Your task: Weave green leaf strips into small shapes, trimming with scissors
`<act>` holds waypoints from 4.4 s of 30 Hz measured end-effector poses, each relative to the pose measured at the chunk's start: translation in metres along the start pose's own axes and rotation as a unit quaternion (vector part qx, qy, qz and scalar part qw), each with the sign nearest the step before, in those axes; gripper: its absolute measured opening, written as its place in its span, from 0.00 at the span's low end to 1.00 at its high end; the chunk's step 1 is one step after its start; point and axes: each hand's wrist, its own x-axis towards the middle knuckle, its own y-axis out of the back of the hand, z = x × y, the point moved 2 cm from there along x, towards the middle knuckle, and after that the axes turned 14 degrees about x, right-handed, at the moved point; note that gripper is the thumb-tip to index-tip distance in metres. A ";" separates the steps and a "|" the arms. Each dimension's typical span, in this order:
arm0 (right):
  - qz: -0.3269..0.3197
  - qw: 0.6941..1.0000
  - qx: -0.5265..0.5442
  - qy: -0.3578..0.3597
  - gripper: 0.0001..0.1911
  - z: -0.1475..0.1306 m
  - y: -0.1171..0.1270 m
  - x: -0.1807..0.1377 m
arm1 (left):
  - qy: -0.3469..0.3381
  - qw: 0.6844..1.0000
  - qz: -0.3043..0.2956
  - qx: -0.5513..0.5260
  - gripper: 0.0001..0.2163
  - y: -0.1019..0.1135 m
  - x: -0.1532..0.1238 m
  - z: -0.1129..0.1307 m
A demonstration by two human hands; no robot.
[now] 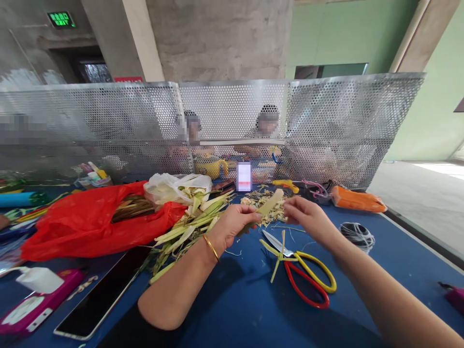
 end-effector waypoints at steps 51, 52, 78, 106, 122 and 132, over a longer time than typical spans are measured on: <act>-0.095 0.986 0.067 -0.117 0.24 0.039 0.005 -0.075 | 0.009 0.999 -0.020 -0.025 0.04 -0.034 0.000 -0.012; -0.096 0.987 0.066 -0.114 0.23 0.040 0.004 -0.075 | 0.012 0.999 -0.021 -0.025 0.04 -0.034 0.000 -0.012; -0.081 0.934 -0.342 -0.056 0.22 0.047 0.036 -0.065 | -0.003 0.997 0.010 -0.082 0.03 -0.009 0.006 -0.007; -0.178 0.771 -0.512 0.333 0.10 0.065 -0.016 0.006 | -0.022 0.993 0.028 -0.114 0.11 -0.001 -0.003 0.006; -0.017 0.987 0.161 -0.020 0.13 -0.013 -0.058 -0.036 | -0.114 0.977 0.143 -0.111 0.08 -0.024 -0.028 0.017; 0.040 0.978 0.202 -0.027 0.17 0.004 -0.053 -0.051 | -0.062 0.987 0.110 -0.102 0.07 -0.023 -0.062 -0.023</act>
